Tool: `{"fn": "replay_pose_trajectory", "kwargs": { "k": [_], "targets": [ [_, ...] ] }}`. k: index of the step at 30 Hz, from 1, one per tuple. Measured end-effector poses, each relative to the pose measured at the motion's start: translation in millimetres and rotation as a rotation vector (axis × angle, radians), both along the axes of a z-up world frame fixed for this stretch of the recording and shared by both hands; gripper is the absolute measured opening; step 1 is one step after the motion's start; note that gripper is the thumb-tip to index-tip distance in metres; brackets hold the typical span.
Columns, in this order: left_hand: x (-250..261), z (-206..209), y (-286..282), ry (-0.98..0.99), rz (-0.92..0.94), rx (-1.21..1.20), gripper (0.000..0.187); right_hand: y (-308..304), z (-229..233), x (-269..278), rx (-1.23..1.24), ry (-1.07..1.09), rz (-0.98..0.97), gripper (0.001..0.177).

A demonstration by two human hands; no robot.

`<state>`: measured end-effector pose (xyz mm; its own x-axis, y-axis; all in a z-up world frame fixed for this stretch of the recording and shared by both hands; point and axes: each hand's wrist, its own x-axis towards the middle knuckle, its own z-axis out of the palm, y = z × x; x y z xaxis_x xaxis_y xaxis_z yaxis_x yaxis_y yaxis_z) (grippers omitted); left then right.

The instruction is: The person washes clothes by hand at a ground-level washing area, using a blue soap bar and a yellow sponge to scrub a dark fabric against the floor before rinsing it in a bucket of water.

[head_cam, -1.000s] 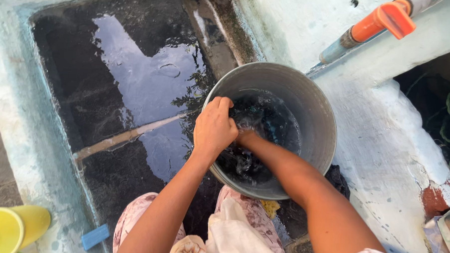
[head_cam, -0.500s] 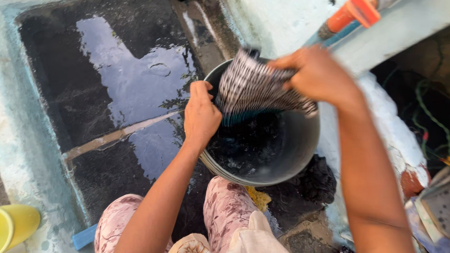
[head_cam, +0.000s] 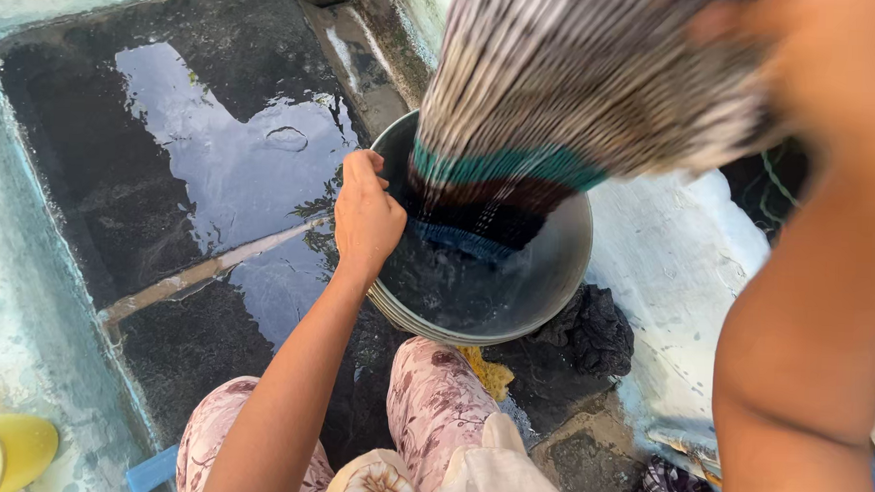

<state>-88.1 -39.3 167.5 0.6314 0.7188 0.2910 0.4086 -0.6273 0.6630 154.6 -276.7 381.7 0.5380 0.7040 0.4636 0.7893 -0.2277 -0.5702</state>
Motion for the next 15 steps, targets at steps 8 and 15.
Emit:
{"fn": "replay_pose_trajectory", "kwargs": {
  "k": [8,15],
  "targets": [
    [0,-2,1,0.059,-0.014,0.043,0.030,112,-191,-65,-0.707,0.065,0.174,0.054],
    [0,4,0,0.069,-0.036,0.036,0.033,181,-377,-100,-1.297,0.119,0.437,0.065]
  ]
}}
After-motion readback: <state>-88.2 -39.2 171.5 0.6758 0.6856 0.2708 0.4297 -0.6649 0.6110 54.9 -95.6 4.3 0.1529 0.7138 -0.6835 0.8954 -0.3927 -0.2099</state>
